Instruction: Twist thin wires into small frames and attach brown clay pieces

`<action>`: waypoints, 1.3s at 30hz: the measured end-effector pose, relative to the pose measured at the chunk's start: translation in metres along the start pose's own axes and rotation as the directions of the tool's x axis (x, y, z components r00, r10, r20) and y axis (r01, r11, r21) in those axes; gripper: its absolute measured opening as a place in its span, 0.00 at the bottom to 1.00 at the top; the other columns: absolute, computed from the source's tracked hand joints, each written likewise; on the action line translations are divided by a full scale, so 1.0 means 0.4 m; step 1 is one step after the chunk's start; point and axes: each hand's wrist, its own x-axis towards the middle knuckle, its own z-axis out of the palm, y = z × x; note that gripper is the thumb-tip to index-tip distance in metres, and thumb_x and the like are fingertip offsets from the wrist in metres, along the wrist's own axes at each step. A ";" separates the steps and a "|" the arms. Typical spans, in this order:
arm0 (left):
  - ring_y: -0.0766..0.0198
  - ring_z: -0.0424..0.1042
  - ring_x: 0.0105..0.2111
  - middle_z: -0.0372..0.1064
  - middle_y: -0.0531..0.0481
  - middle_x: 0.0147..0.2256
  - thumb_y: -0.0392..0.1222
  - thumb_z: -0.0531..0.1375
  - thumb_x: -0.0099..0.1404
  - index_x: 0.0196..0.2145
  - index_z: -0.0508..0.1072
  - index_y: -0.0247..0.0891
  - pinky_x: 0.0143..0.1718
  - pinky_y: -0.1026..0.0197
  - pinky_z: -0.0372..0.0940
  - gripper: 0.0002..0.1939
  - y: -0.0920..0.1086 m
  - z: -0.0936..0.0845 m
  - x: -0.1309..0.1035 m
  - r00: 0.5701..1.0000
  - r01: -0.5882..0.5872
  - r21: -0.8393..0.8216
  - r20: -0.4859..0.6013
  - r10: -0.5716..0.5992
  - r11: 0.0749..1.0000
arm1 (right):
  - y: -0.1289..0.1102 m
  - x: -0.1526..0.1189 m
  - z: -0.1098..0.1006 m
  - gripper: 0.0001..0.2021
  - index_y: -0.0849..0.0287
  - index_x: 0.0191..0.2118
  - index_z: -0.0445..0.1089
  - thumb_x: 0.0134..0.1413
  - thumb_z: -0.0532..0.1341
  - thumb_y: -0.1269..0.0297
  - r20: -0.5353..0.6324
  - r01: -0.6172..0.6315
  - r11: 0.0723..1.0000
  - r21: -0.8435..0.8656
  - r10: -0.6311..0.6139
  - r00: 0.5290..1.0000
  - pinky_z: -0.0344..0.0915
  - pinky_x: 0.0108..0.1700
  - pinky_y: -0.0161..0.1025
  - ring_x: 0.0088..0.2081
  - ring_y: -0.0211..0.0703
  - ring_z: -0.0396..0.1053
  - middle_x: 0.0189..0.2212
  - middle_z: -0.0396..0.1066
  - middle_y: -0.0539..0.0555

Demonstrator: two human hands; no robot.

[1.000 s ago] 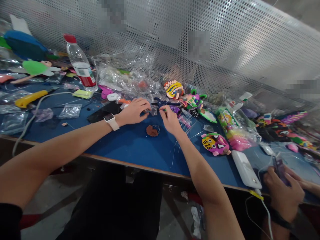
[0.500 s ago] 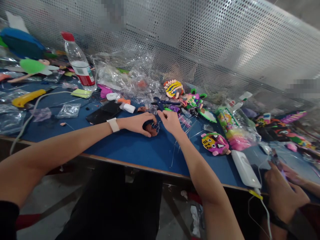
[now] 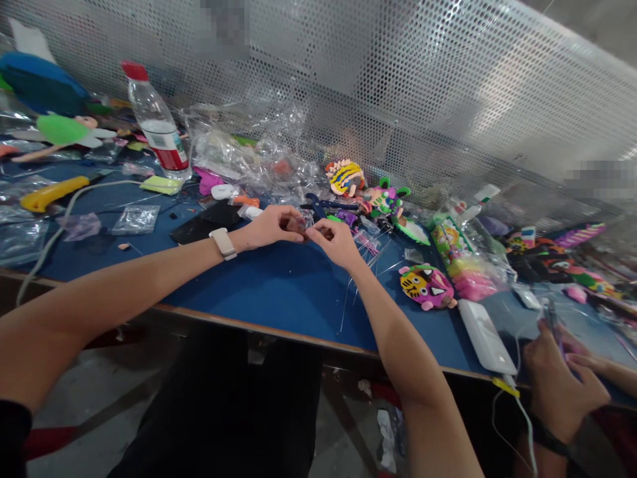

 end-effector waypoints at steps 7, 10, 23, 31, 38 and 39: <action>0.63 0.76 0.34 0.78 0.45 0.34 0.54 0.68 0.72 0.36 0.77 0.36 0.40 0.57 0.72 0.17 0.023 0.008 -0.007 0.996 0.089 -0.069 0.002 -0.089 0.994 | 0.000 0.005 0.007 0.34 0.54 0.29 0.72 0.59 0.66 0.23 -0.209 0.023 1.000 -0.001 -0.023 0.978 0.47 0.26 0.41 0.22 0.38 0.49 0.18 0.57 0.46; 0.63 0.78 0.33 0.80 0.42 0.34 0.54 0.66 0.75 0.36 0.79 0.36 0.38 0.57 0.72 0.18 0.026 0.007 -0.009 0.994 0.104 -0.046 0.031 -0.103 0.994 | 0.001 0.007 0.003 0.34 0.53 0.28 0.69 0.58 0.65 0.22 -0.280 0.038 0.999 -0.011 -0.040 0.959 0.46 0.26 0.41 0.22 0.38 0.48 0.18 0.53 0.45; 0.63 0.77 0.33 0.81 0.44 0.34 0.52 0.66 0.75 0.36 0.79 0.38 0.39 0.56 0.73 0.15 0.042 0.002 -0.011 0.999 0.003 0.059 -0.052 0.000 0.998 | 0.026 0.002 0.025 0.32 0.52 0.29 0.70 0.53 0.71 0.24 -0.103 -0.078 0.985 0.156 0.095 0.990 0.50 0.22 0.39 0.19 0.38 0.54 0.17 0.59 0.45; 0.64 0.74 0.32 0.78 0.46 0.32 0.53 0.70 0.71 0.34 0.76 0.38 0.39 0.58 0.72 0.16 0.042 0.008 -0.009 1.000 -0.012 0.012 -0.004 0.012 1.000 | 0.014 0.000 0.026 0.33 0.53 0.29 0.69 0.52 0.72 0.24 -0.106 -0.085 0.982 0.170 0.104 0.989 0.50 0.21 0.39 0.19 0.37 0.55 0.17 0.59 0.45; 0.63 0.76 0.33 0.76 0.46 0.32 0.58 0.69 0.72 0.31 0.74 0.38 0.42 0.55 0.75 0.21 0.050 0.015 -0.013 0.999 -0.040 -0.012 0.030 0.041 0.999 | 0.012 0.000 0.030 0.34 0.53 0.33 0.74 0.51 0.71 0.22 -0.114 -0.083 0.985 0.149 0.100 0.988 0.51 0.21 0.39 0.19 0.38 0.55 0.17 0.60 0.45; 0.63 0.76 0.33 0.77 0.46 0.32 0.58 0.69 0.72 0.32 0.75 0.38 0.42 0.55 0.75 0.21 0.048 0.015 -0.013 0.999 -0.034 -0.013 0.030 0.034 0.999 | 0.011 -0.001 0.030 0.34 0.53 0.33 0.74 0.52 0.71 0.22 -0.115 -0.077 0.986 0.145 0.094 0.989 0.51 0.21 0.39 0.19 0.38 0.55 0.17 0.60 0.45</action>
